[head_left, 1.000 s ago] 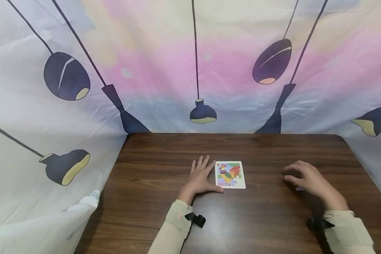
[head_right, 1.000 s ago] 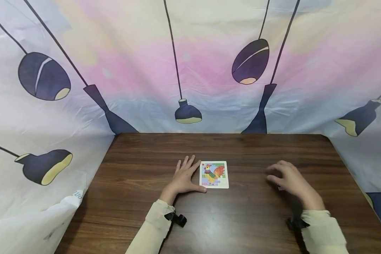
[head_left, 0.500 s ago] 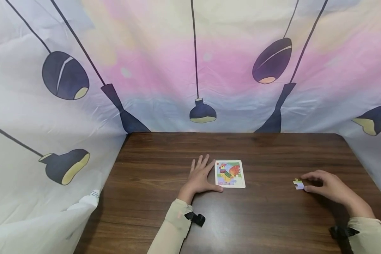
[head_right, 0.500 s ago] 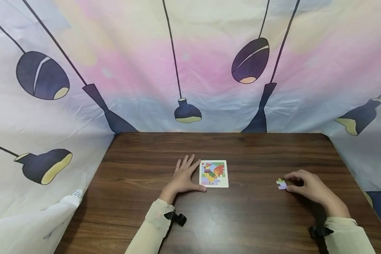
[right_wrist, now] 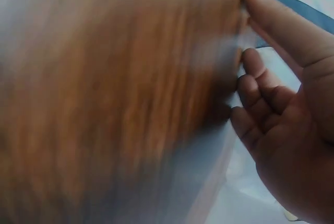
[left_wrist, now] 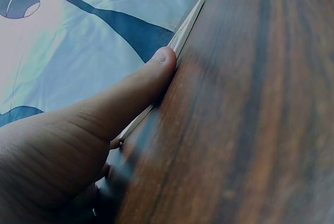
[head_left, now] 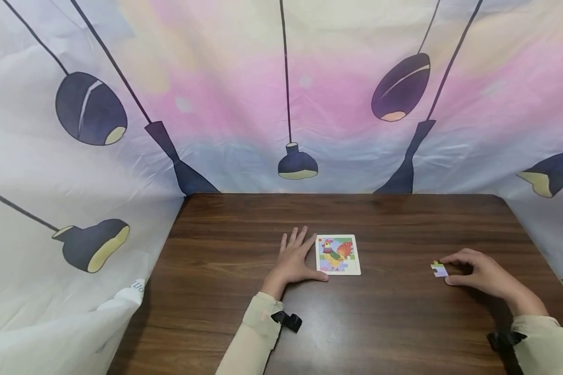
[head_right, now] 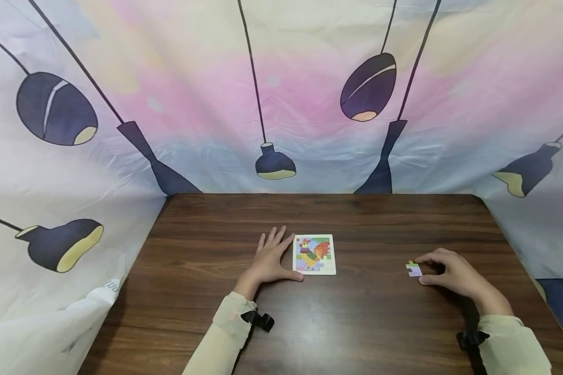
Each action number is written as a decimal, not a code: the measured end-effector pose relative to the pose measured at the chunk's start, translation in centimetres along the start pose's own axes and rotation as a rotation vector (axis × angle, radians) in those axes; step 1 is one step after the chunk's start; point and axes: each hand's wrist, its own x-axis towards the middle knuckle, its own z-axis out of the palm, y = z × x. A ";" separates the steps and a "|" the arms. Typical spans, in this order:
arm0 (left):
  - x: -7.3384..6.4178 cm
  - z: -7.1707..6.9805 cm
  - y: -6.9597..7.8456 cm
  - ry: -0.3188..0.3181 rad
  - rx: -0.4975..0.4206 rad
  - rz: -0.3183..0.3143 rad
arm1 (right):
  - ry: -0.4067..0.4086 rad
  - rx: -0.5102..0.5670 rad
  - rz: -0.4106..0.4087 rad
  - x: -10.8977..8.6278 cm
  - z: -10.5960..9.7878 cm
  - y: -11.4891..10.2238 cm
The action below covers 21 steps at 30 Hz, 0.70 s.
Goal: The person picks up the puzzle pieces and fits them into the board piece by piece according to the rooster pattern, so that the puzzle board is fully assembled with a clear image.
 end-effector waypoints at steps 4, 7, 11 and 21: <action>0.0 0.0 0.0 -0.003 -0.005 -0.006 | 0.011 0.045 0.000 0.1 0.3 0.4; 0.0 0.0 0.0 -0.013 -0.003 -0.007 | 0.018 0.058 0.011 0.1 0.3 0.6; 0.1 -0.1 0.0 -0.013 -0.001 -0.008 | 0.019 0.057 0.030 0.3 0.2 0.6; 0.0 0.0 -0.1 -0.006 -0.003 -0.009 | 0.034 0.098 0.017 0.2 0.8 -0.1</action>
